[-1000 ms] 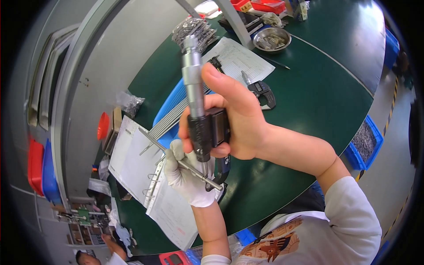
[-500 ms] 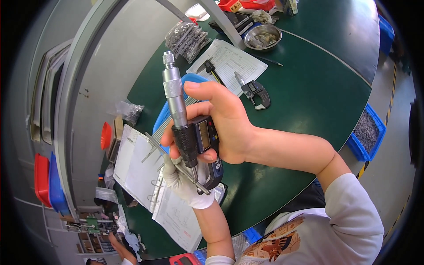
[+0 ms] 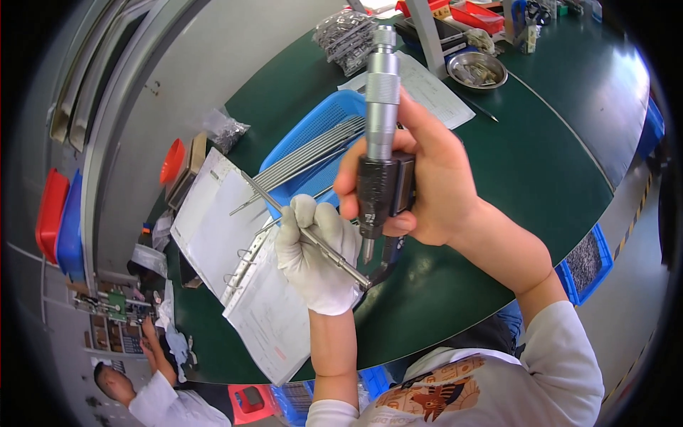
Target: Using a digital micrometer and a caliper to measure the diameter of metal rods at a workbench.
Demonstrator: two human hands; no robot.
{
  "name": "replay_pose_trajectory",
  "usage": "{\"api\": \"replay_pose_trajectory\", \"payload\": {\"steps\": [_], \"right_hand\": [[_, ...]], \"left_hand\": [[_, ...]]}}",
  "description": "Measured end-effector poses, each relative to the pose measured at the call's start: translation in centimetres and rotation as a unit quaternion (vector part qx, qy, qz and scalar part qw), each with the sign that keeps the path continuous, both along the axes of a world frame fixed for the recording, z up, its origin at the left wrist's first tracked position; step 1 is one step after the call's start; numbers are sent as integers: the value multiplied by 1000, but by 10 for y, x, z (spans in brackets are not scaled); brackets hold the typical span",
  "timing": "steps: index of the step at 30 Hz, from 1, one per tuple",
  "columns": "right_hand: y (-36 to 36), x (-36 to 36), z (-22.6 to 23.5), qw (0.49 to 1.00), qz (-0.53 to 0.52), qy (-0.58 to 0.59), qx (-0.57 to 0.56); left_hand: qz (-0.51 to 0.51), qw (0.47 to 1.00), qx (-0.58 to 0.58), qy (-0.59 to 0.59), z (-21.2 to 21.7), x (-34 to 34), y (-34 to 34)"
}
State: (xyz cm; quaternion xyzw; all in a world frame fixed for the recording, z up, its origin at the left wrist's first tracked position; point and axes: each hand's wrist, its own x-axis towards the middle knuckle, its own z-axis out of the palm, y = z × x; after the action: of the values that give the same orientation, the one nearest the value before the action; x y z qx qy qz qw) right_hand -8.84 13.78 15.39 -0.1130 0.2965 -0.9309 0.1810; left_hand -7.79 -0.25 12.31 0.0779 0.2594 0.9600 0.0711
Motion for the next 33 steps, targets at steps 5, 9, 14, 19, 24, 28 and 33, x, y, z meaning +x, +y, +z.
{"api": "replay_pose_trajectory", "payload": {"steps": [5,9,14,19,24,28,33], "right_hand": [[-2,3,1,999,3,17,-35],[4,6,3,999,-14,39,-24],[4,2,-1,997,15,62,-33],[5,3,0,997,17,51,-49],[5,3,0,998,21,46,-49],[6,3,-2,997,16,68,-39],[5,2,-6,996,-1,83,-30]], "left_hand": [[-2,997,-30,73,-7,-8,-10],[-15,993,-50,104,-5,-6,-8],[-11,995,-31,97,-6,-8,-8],[-7,995,-32,92,-5,-6,-5],[-12,994,-51,100,-5,-8,-8],[0,994,-51,92,-4,-7,-6],[-8,995,-36,88,-6,-8,-6]]}}
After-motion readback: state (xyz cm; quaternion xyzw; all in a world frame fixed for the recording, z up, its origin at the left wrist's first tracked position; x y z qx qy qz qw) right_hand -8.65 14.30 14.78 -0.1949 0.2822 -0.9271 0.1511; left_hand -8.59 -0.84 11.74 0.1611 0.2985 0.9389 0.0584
